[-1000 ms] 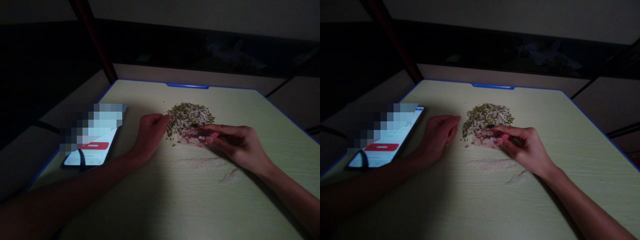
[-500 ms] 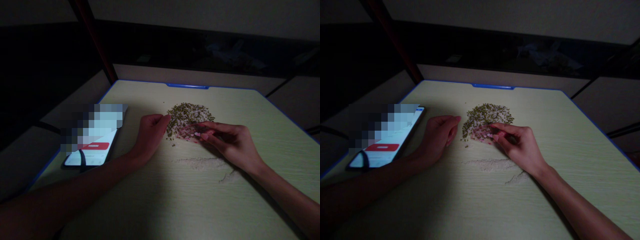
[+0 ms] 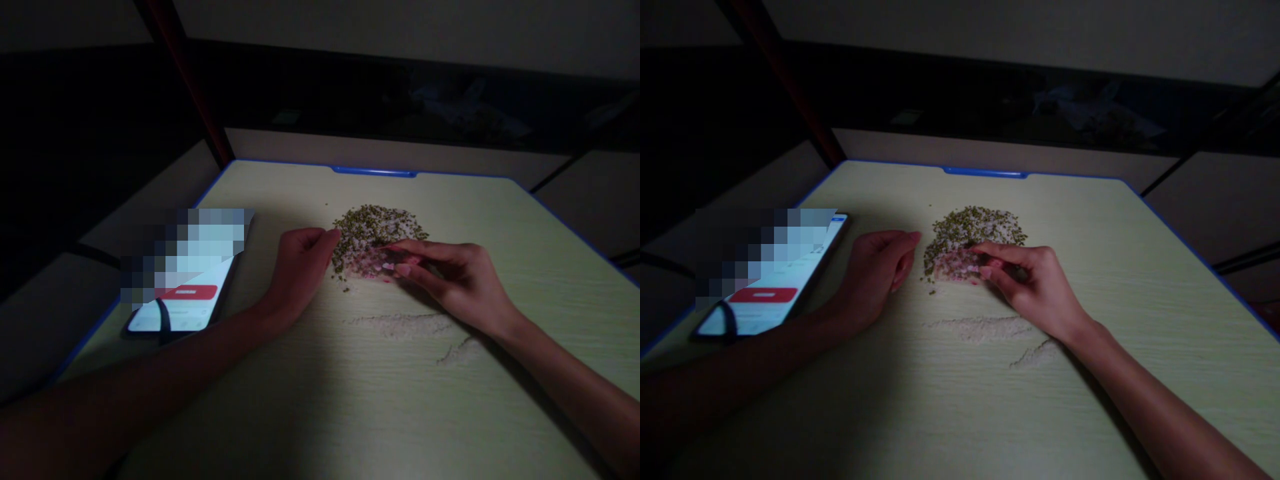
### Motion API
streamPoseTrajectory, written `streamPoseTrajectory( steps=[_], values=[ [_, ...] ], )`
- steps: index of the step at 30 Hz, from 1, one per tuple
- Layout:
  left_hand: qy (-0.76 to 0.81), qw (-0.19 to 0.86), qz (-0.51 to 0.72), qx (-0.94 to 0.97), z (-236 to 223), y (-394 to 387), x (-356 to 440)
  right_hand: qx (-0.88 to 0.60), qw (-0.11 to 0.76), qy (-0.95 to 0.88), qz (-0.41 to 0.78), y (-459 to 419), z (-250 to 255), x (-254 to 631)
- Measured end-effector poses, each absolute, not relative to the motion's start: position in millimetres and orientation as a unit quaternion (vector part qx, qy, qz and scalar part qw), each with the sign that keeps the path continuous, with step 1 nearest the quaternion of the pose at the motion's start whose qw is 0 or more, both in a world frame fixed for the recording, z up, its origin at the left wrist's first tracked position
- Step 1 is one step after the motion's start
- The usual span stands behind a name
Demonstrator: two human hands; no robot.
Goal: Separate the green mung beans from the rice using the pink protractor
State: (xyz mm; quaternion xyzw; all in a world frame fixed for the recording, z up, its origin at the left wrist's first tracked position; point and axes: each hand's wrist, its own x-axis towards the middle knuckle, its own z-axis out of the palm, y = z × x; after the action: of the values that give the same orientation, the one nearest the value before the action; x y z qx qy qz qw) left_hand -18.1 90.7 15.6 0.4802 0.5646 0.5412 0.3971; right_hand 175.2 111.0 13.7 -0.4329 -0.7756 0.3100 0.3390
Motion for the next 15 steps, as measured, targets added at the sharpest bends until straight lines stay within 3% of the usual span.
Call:
streamPoseTrajectory(
  steps=[15],
  values=[
    [0.565,0.391,0.543,0.483,15.9,90.4,-16.6,-0.431,0.333,-0.78,0.309,110.5,12.5,171.9]
  ],
)
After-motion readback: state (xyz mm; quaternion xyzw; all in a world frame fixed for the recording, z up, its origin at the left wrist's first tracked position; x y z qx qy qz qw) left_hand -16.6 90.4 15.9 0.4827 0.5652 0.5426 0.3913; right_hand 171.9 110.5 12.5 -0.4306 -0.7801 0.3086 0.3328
